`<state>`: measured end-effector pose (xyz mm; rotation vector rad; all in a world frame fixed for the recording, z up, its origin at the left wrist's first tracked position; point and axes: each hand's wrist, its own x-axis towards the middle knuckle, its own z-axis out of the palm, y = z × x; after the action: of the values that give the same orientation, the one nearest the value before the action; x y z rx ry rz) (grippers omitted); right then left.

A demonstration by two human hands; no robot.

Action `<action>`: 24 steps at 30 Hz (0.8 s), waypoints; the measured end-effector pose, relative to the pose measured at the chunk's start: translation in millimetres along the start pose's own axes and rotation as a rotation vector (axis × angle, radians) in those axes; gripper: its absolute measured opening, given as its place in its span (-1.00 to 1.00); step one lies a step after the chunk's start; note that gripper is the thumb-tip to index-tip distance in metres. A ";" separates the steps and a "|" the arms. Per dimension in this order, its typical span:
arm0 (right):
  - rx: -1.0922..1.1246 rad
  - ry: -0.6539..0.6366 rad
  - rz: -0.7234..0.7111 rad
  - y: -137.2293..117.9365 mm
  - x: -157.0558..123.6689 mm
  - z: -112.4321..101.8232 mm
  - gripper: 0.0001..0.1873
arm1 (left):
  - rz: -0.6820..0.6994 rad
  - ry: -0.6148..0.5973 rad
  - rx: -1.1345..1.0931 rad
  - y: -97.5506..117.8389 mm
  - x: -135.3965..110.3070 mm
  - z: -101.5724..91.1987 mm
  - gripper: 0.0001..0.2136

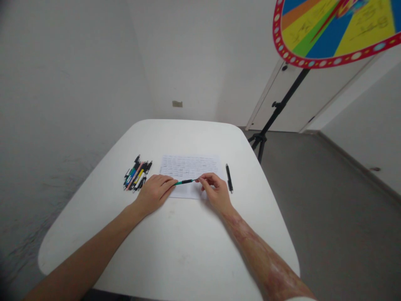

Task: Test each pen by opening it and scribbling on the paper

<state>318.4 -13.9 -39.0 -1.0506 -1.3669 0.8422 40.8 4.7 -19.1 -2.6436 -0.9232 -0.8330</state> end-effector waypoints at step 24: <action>0.101 -0.026 0.052 -5.3 1.1 1.5 -0.71 | 0.023 -0.026 -0.008 1.2 0.2 -1.1 -0.81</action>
<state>316.5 -14.5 -33.8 -1.0034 -1.3097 0.9568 41.2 3.5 -18.1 -2.6725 -0.8961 -0.8012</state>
